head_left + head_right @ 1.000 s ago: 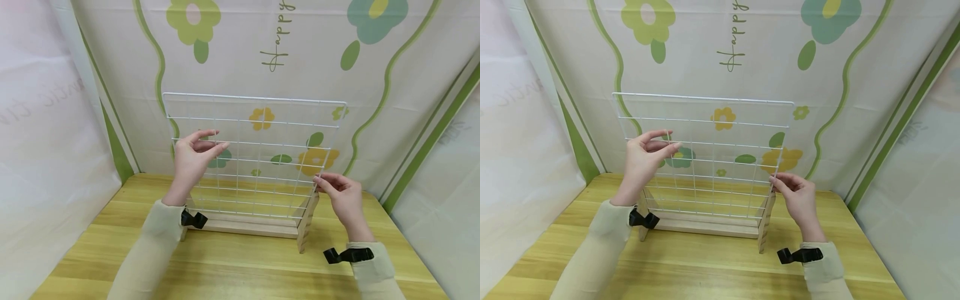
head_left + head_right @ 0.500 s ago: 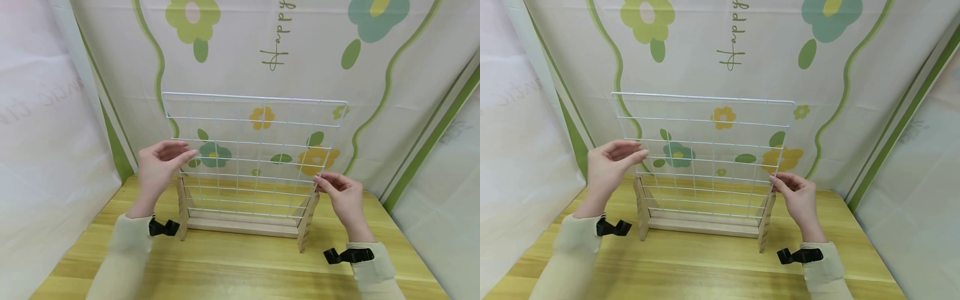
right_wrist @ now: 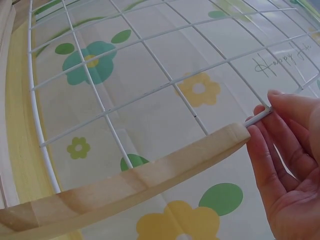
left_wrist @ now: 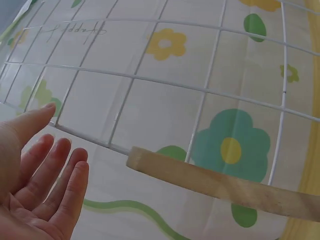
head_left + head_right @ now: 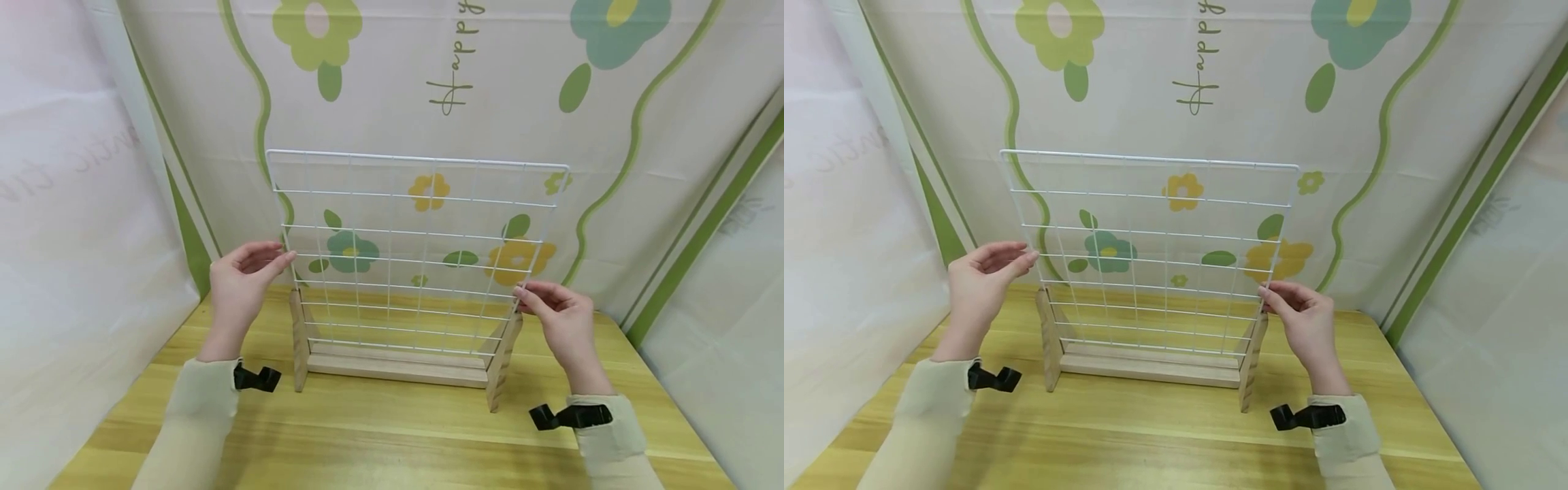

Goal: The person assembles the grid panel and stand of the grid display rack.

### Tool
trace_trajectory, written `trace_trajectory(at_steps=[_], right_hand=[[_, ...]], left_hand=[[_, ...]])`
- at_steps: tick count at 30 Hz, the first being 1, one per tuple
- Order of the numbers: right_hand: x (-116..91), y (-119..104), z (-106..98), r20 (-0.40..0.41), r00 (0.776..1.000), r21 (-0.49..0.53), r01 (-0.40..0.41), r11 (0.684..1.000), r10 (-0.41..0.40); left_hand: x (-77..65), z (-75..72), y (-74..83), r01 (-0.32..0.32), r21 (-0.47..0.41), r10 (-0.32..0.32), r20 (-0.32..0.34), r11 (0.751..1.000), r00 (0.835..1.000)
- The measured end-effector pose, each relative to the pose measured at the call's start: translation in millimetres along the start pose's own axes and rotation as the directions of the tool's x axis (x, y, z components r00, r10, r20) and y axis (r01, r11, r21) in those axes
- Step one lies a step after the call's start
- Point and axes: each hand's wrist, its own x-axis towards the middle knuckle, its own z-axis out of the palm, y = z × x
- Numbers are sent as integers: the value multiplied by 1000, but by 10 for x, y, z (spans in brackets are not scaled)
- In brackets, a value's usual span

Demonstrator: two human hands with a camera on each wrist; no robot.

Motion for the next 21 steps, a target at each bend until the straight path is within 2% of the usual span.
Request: trace_trajectory(at_steps=[4, 8, 13, 21], right_hand=[[4, 6, -4, -1, 1000, 15, -5, 1000, 5], [7, 10, -7, -7, 1000, 30, -12, 999, 12], [11, 9, -8, -17, 1000, 48, -17, 999, 18], [45, -37, -10, -12, 1000, 131, 8, 991, -6]], left_hand=[[27, 53, -22, 9, -37, -8, 28, 999, 1000], [47, 95, -16, -10, -100, 14, 40, 995, 999], [53, 107, -11, -27, -106, 31, 34, 994, 999], [51, 108, -36, -65, -105, 67, 12, 992, 998]])
